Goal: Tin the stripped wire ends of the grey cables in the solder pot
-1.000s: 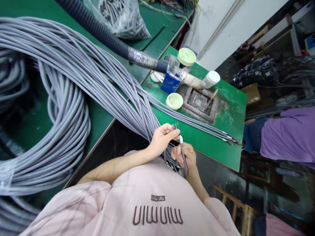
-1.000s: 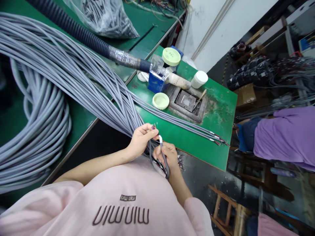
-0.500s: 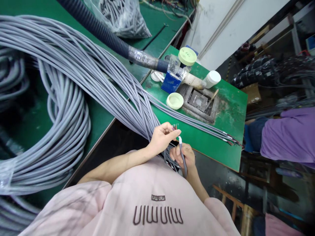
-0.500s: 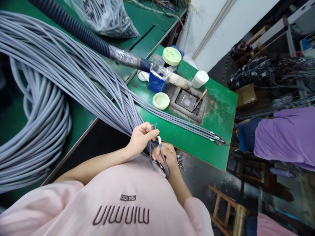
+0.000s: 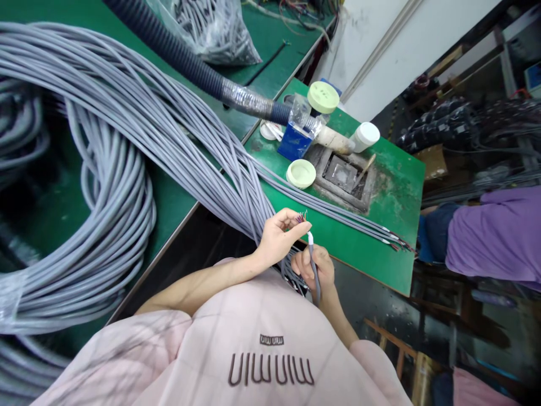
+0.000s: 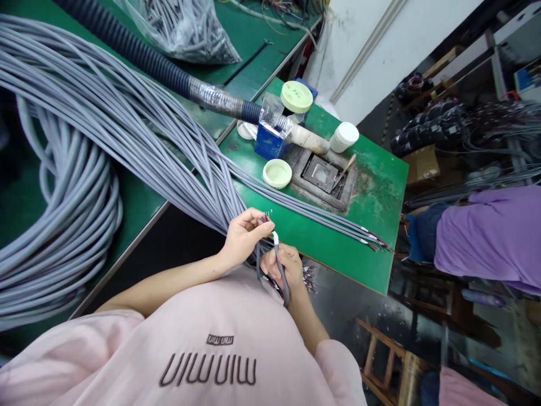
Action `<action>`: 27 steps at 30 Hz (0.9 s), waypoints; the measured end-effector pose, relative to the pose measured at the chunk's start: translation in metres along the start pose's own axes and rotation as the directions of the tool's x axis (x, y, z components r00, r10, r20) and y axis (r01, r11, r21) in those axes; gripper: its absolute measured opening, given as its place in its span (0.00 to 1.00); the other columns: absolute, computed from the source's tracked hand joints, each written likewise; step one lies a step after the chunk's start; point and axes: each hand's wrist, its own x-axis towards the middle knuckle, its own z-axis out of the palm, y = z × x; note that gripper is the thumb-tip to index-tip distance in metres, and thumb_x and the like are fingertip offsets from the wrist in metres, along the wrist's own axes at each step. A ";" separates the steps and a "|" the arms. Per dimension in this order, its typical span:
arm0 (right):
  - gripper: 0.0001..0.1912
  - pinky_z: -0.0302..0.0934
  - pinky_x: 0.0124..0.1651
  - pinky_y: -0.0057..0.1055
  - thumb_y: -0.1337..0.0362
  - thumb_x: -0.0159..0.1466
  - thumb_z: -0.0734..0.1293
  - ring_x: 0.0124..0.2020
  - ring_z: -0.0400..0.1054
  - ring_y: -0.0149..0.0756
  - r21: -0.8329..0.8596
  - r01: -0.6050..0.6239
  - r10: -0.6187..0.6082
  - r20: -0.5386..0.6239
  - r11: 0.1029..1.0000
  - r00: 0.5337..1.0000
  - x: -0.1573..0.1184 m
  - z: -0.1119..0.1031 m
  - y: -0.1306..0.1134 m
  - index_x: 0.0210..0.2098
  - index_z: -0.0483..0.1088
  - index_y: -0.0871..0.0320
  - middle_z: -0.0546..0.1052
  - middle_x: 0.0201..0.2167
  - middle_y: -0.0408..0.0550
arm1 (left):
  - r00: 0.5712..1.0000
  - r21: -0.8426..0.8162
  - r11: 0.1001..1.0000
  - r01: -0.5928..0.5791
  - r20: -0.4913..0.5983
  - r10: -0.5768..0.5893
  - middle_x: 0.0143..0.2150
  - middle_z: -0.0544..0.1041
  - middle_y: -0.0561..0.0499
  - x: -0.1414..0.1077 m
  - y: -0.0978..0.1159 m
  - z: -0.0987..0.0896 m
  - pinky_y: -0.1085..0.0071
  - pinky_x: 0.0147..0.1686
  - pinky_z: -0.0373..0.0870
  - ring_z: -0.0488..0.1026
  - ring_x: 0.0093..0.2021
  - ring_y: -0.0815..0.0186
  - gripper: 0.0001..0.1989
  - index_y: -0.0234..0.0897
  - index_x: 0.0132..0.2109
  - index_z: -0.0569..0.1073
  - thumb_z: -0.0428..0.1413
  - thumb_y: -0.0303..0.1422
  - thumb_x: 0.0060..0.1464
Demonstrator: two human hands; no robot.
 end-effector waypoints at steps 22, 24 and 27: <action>0.19 0.53 0.20 0.28 0.49 0.58 0.69 0.09 0.47 0.24 -0.082 0.044 -0.050 -0.076 0.996 0.996 0.001 0.005 -0.006 0.20 0.69 0.57 0.56 0.06 0.33 | 0.970 0.018 0.977 -0.210 0.125 0.207 0.35 0.77 0.49 0.007 -0.007 -0.018 0.70 0.36 0.70 0.73 0.34 0.67 0.10 0.39 0.37 0.78 0.61 0.39 0.50; 0.19 0.53 0.20 0.28 0.49 0.58 0.69 0.09 0.47 0.24 -0.080 0.049 -0.053 -0.057 0.996 0.997 0.000 0.006 -0.006 0.20 0.70 0.57 0.56 0.06 0.34 | 0.992 -0.111 0.994 -0.014 0.122 0.027 0.30 0.76 0.51 0.012 -0.004 -0.017 0.74 0.30 0.69 0.72 0.28 0.71 0.12 0.37 0.37 0.77 0.62 0.41 0.49; 0.20 0.54 0.21 0.29 0.48 0.57 0.69 0.09 0.47 0.24 -0.113 0.032 -0.042 -0.085 0.993 0.996 0.002 0.007 -0.004 0.19 0.69 0.58 0.56 0.05 0.34 | 0.979 -0.155 0.976 0.154 0.155 -0.130 0.24 0.74 0.54 0.019 0.001 -0.017 0.77 0.25 0.66 0.68 0.22 0.75 0.16 0.34 0.30 0.75 0.65 0.43 0.44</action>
